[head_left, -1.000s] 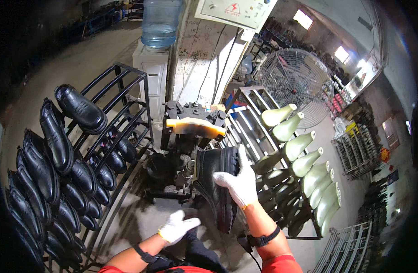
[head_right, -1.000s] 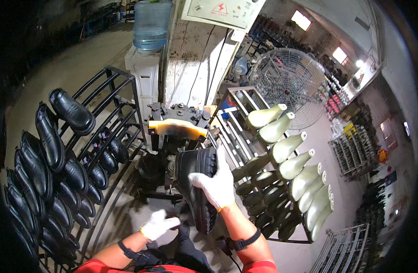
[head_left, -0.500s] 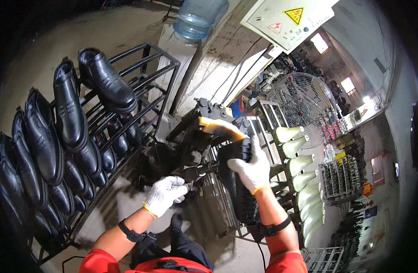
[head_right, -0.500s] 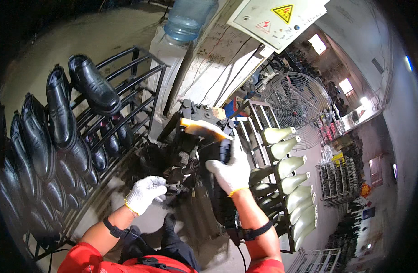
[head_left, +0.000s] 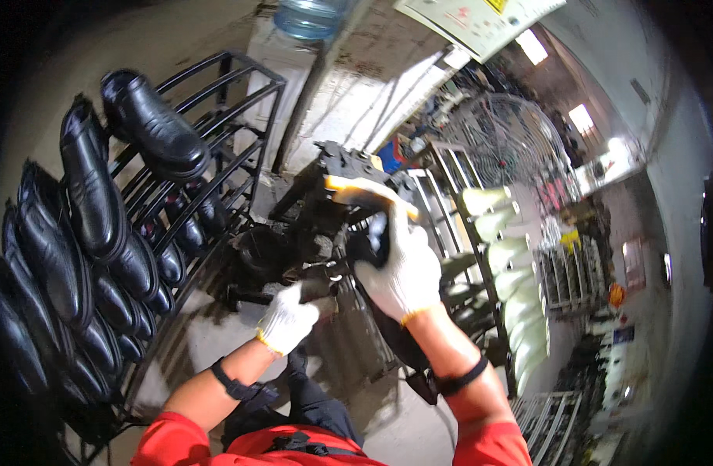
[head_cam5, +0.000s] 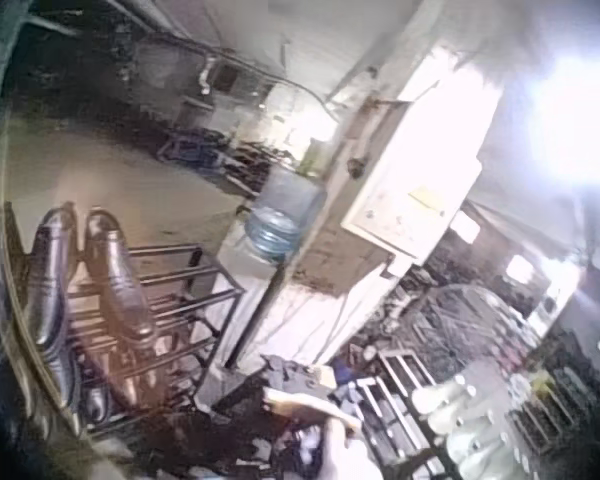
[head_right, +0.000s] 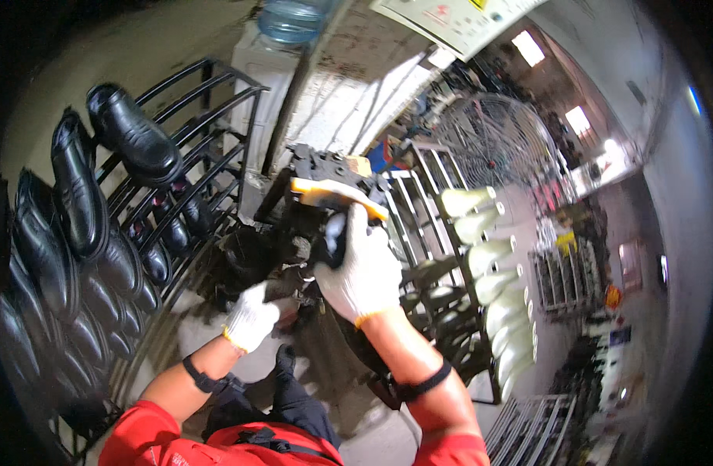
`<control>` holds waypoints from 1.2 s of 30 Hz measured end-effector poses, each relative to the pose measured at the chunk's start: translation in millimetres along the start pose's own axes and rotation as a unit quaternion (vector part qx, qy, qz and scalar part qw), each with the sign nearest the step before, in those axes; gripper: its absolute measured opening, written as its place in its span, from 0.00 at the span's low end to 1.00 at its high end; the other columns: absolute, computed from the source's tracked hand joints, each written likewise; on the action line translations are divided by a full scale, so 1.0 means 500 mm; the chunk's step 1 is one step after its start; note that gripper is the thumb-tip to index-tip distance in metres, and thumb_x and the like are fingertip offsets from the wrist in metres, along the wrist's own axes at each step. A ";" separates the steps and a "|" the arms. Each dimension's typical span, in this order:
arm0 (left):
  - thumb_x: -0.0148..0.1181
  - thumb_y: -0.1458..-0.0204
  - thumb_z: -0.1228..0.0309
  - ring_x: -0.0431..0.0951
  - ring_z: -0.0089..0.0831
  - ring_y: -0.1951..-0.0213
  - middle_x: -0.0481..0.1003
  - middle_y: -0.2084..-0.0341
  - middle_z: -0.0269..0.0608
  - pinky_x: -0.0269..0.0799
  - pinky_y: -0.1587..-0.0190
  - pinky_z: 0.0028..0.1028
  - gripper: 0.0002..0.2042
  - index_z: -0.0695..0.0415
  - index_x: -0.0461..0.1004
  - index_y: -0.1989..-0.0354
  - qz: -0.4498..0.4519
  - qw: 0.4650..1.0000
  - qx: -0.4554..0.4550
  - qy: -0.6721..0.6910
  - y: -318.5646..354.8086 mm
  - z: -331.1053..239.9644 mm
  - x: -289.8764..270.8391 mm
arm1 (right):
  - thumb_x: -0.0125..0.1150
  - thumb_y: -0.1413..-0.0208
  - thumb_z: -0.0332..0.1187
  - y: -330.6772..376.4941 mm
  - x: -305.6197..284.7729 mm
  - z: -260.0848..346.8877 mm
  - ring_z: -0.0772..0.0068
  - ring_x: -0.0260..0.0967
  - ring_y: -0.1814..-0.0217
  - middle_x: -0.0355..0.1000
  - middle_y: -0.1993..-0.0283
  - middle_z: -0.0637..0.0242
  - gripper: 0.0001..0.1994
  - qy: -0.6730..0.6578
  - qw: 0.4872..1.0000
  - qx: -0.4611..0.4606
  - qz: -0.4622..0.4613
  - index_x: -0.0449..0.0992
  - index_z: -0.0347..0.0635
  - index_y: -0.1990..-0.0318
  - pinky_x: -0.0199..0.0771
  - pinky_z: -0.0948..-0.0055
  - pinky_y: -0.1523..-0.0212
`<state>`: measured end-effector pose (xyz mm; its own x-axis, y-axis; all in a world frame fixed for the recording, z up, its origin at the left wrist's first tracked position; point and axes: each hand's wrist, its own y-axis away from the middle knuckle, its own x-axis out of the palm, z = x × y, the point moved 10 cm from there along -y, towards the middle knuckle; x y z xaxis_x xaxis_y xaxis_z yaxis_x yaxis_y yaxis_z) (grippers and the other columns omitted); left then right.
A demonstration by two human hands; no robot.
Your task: Using a lasting machine to attach shoe uppers to lasts in a manufacturing setting.
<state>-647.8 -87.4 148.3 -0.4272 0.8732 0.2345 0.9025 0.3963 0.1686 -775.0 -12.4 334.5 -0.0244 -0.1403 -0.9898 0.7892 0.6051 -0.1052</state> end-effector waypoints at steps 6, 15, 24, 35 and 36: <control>0.69 0.42 0.60 0.79 0.58 0.63 0.78 0.65 0.60 0.76 0.57 0.45 0.21 0.66 0.74 0.52 -0.114 0.948 0.244 -0.171 -0.011 -0.144 0.094 | 0.74 0.51 0.50 0.009 0.035 -0.087 0.47 0.77 0.44 0.76 0.44 0.43 0.51 -0.223 0.973 -0.037 0.049 0.54 0.34 0.25 0.78 0.58 0.43; 0.59 0.37 0.72 0.68 0.31 0.33 0.68 0.32 0.48 0.60 0.29 0.33 0.33 0.67 0.56 0.24 0.011 0.990 0.031 0.134 -0.016 -0.063 0.125 | 0.64 0.36 0.28 0.181 0.249 -0.123 0.71 0.75 0.44 0.78 0.42 0.65 0.21 -0.775 0.518 0.247 0.263 0.74 0.37 0.37 0.74 0.66 0.38; 0.58 0.35 0.73 0.75 0.26 0.41 0.74 0.39 0.44 0.72 0.37 0.30 0.28 0.65 0.61 0.27 -0.037 0.980 -0.104 0.168 0.013 -0.047 0.125 | 0.66 0.39 0.25 0.169 0.241 -0.124 0.68 0.73 0.39 0.76 0.39 0.62 0.27 -0.811 0.492 0.201 0.246 0.69 0.36 0.33 0.70 0.65 0.34; 0.70 0.43 0.72 0.79 0.25 0.48 0.81 0.49 0.45 0.76 0.44 0.31 0.38 0.66 0.58 0.26 -0.027 0.993 0.022 0.110 0.068 -0.016 0.132 | 0.61 0.37 0.25 0.263 0.260 -0.140 0.75 0.73 0.42 0.76 0.42 0.67 0.26 -0.796 0.573 0.154 0.117 0.68 0.39 0.31 0.71 0.70 0.36; 0.72 0.44 0.70 0.80 0.25 0.50 0.81 0.49 0.45 0.77 0.45 0.30 0.40 0.66 0.57 0.26 0.009 0.999 -0.015 -0.029 0.067 -0.012 0.141 | 0.61 0.36 0.26 0.269 0.261 -0.142 0.76 0.72 0.43 0.76 0.43 0.69 0.25 -0.804 0.564 0.152 0.108 0.68 0.39 0.31 0.70 0.71 0.36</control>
<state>-647.9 -14.1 176.1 -0.4060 0.8956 0.1818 0.9076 0.3721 0.1944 -715.7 106.5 184.2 0.4883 -0.7667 0.4169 0.7415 0.6164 0.2651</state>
